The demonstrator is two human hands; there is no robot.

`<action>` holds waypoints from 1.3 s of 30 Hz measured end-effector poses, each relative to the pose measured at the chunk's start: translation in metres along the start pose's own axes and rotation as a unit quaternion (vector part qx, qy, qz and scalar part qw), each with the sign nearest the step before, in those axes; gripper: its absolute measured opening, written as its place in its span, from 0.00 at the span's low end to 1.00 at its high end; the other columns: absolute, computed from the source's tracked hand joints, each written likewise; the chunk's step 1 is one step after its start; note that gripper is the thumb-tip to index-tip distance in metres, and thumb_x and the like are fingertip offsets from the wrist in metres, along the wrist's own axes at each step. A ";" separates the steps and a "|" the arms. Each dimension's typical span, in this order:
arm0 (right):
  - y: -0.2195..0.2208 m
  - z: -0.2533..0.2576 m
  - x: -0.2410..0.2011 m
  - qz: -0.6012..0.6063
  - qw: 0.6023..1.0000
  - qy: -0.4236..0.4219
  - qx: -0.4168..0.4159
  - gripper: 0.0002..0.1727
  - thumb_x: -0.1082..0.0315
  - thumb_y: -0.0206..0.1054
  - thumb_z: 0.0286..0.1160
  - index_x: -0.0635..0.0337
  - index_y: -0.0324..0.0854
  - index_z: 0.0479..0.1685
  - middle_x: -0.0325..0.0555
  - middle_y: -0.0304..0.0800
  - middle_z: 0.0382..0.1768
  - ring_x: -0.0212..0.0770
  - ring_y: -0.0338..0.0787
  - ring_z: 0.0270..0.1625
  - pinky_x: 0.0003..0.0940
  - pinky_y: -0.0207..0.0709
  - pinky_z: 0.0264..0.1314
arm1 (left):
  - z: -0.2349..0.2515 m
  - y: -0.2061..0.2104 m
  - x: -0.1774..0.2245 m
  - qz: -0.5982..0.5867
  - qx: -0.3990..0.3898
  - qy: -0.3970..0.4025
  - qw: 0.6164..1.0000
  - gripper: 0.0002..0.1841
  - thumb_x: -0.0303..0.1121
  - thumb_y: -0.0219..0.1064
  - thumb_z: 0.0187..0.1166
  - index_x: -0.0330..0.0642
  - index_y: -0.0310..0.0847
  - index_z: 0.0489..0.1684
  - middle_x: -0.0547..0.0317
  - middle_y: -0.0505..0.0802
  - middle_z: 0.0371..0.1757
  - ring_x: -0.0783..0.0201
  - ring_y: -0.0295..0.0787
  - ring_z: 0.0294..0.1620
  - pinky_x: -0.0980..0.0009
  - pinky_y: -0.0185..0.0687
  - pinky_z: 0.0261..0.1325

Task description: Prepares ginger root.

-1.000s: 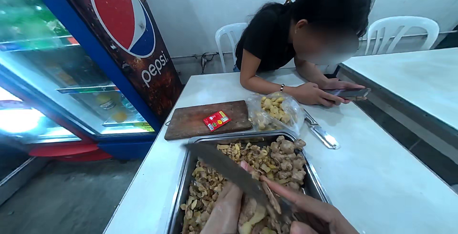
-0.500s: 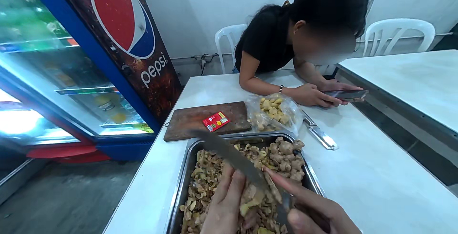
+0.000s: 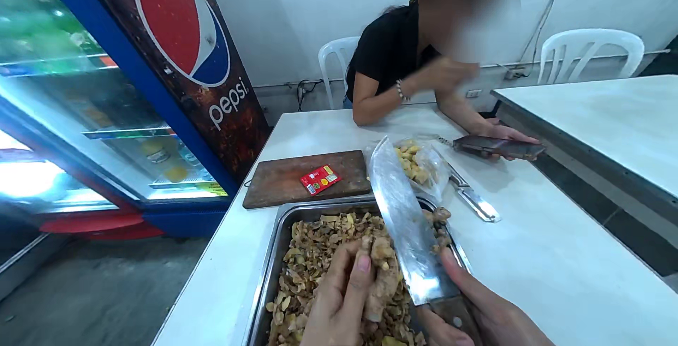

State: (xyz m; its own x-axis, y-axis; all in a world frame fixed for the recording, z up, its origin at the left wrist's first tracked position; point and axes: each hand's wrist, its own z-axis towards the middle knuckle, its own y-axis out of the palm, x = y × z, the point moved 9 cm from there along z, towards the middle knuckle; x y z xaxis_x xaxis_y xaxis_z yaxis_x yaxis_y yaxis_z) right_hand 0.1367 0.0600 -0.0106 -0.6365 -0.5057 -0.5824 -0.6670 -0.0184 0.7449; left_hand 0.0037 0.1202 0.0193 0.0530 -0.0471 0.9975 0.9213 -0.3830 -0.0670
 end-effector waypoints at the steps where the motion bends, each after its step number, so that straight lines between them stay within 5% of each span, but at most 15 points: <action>1: -0.004 0.000 -0.003 -0.027 0.999 -0.007 0.020 0.35 0.36 0.29 0.89 0.50 0.76 0.43 0.35 0.74 0.20 0.27 0.69 0.12 0.20 0.66 0.11 | -0.003 0.000 0.002 0.013 -0.022 0.010 1.000 0.18 0.37 0.47 0.93 0.35 0.73 0.68 0.64 0.87 0.46 0.76 0.85 0.40 0.75 0.85 0.44; 7: -0.026 0.000 -0.021 -0.244 0.965 0.002 0.092 0.31 0.41 0.31 0.92 0.51 0.74 0.38 0.33 0.76 0.22 0.26 0.68 0.14 0.20 0.64 0.15 | -0.010 -0.013 0.006 0.027 0.011 0.020 0.999 0.15 0.33 0.53 0.91 0.32 0.74 0.65 0.64 0.88 0.44 0.76 0.86 0.42 0.74 0.85 0.48; 9: -0.022 0.001 -0.023 -0.338 0.938 -0.010 0.080 0.23 0.47 0.39 0.93 0.52 0.72 0.61 0.32 0.77 0.26 0.27 0.70 0.17 0.22 0.65 0.17 | -0.007 -0.017 0.005 0.039 0.036 0.009 0.999 0.15 0.33 0.55 0.89 0.33 0.71 0.65 0.64 0.88 0.43 0.76 0.86 0.40 0.75 0.85 0.44; 10: -0.021 0.003 -0.024 -0.384 0.920 -0.019 0.073 0.28 0.50 0.43 0.93 0.56 0.61 0.83 0.33 0.77 0.27 0.28 0.71 0.18 0.24 0.68 0.19 | -0.007 -0.017 0.006 0.039 0.038 0.004 0.999 0.15 0.33 0.56 0.89 0.34 0.71 0.65 0.64 0.88 0.43 0.76 0.87 0.40 0.75 0.85 0.44; 12: -0.019 0.008 -0.025 -0.442 0.893 -0.024 0.081 0.37 0.53 0.49 0.92 0.59 0.42 0.95 0.35 0.76 0.27 0.30 0.72 0.19 0.27 0.69 0.20 | -0.007 -0.015 0.009 0.024 0.027 0.006 0.999 0.14 0.32 0.56 0.89 0.34 0.71 0.65 0.63 0.89 0.44 0.75 0.87 0.43 0.73 0.86 0.49; 15: -0.017 0.008 -0.030 -0.395 0.910 -0.070 0.105 0.32 0.53 0.46 0.93 0.59 0.54 0.90 0.32 0.74 0.24 0.28 0.70 0.17 0.24 0.67 0.17 | -0.006 -0.013 0.010 0.001 0.019 0.012 1.000 0.14 0.31 0.57 0.89 0.34 0.70 0.65 0.64 0.89 0.44 0.74 0.88 0.42 0.73 0.87 0.48; 18: -0.014 0.002 -0.035 -0.325 0.934 -0.111 0.094 0.23 0.48 0.39 0.94 0.53 0.75 0.57 0.30 0.75 0.23 0.25 0.69 0.17 0.21 0.66 0.17 | -0.006 -0.016 0.006 -0.009 0.028 0.003 1.000 0.15 0.32 0.57 0.88 0.35 0.68 0.66 0.64 0.89 0.44 0.73 0.88 0.39 0.74 0.86 0.41; 21: -0.010 -0.002 -0.037 -0.361 0.921 -0.119 0.081 0.25 0.53 0.42 0.94 0.57 0.69 0.76 0.29 0.76 0.27 0.24 0.71 0.20 0.20 0.68 0.20 | -0.005 -0.017 0.004 -0.004 0.039 -0.008 0.999 0.16 0.33 0.57 0.89 0.35 0.68 0.68 0.63 0.89 0.45 0.74 0.88 0.42 0.73 0.86 0.45; 24: -0.013 0.004 -0.036 -0.498 0.853 -0.109 0.113 0.33 0.54 0.53 0.91 0.60 0.57 0.91 0.41 0.81 0.36 0.32 0.77 0.25 0.29 0.74 0.27 | -0.003 -0.014 0.004 -0.010 0.036 -0.014 0.999 0.16 0.33 0.56 0.89 0.35 0.68 0.68 0.62 0.89 0.44 0.72 0.89 0.40 0.73 0.87 0.41; 27: -0.015 0.010 -0.032 -0.640 0.751 -0.069 0.148 0.41 0.53 0.57 0.89 0.57 0.44 0.96 0.59 0.86 0.66 0.49 0.92 0.49 0.50 0.84 0.56 | -0.001 -0.009 0.005 -0.027 0.024 -0.008 0.999 0.16 0.33 0.56 0.89 0.35 0.66 0.70 0.60 0.89 0.46 0.70 0.89 0.39 0.71 0.88 0.39; 29: -0.009 0.009 -0.035 -0.710 0.675 -0.091 0.176 0.38 0.50 0.54 0.90 0.56 0.51 0.95 0.64 0.85 0.64 0.59 0.91 0.53 0.59 0.82 0.58 | 0.000 -0.007 0.008 -0.024 0.017 0.004 1.000 0.17 0.32 0.56 0.89 0.35 0.68 0.70 0.59 0.87 0.48 0.70 0.88 0.39 0.72 0.88 0.38; 31: 0.006 0.000 -0.048 -0.735 0.613 -0.197 0.210 0.32 0.49 0.51 0.91 0.56 0.69 0.87 0.65 0.87 0.58 0.63 0.88 0.56 0.61 0.82 0.57 | 0.000 -0.008 0.010 -0.012 0.016 0.013 1.000 0.16 0.33 0.56 0.89 0.35 0.70 0.69 0.59 0.86 0.50 0.71 0.88 0.41 0.73 0.88 0.39; 32: 0.013 -0.005 -0.054 -0.718 0.618 -0.244 0.208 0.31 0.48 0.50 0.91 0.56 0.73 0.84 0.60 0.87 0.55 0.58 0.88 0.55 0.56 0.82 0.55 | 0.000 -0.008 0.011 -0.006 0.012 0.017 1.000 0.16 0.33 0.56 0.89 0.34 0.70 0.69 0.59 0.86 0.50 0.71 0.88 0.42 0.73 0.88 0.41; 35: 0.031 -0.009 -0.054 -0.621 0.735 -0.251 0.104 0.33 0.47 0.59 0.87 0.65 0.74 0.78 0.52 0.91 0.45 0.44 0.91 0.43 0.45 0.86 0.47 | 0.000 -0.004 0.014 0.001 -0.017 0.040 0.999 0.16 0.30 0.55 0.89 0.32 0.70 0.69 0.60 0.87 0.51 0.73 0.88 0.45 0.72 0.88 0.48; 39: 0.033 -0.002 -0.047 -0.631 0.738 -0.214 0.109 0.36 0.46 0.73 0.74 0.71 0.76 0.67 0.60 0.93 0.40 0.55 0.95 0.43 0.60 0.86 0.49 | 0.005 0.014 0.027 0.010 -0.081 0.116 0.990 0.18 0.31 0.51 0.91 0.27 0.73 0.69 0.55 0.87 0.58 0.73 0.86 0.51 0.71 0.86 0.55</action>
State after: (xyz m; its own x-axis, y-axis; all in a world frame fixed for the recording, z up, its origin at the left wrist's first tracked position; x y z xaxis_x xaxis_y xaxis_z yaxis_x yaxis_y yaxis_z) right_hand 0.1455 0.0811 0.0415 0.5110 0.1140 -0.8520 -0.8502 -0.0787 -0.5205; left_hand 0.0203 0.1178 0.0450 -0.0359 -0.2590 0.9652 0.8462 -0.5217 -0.1085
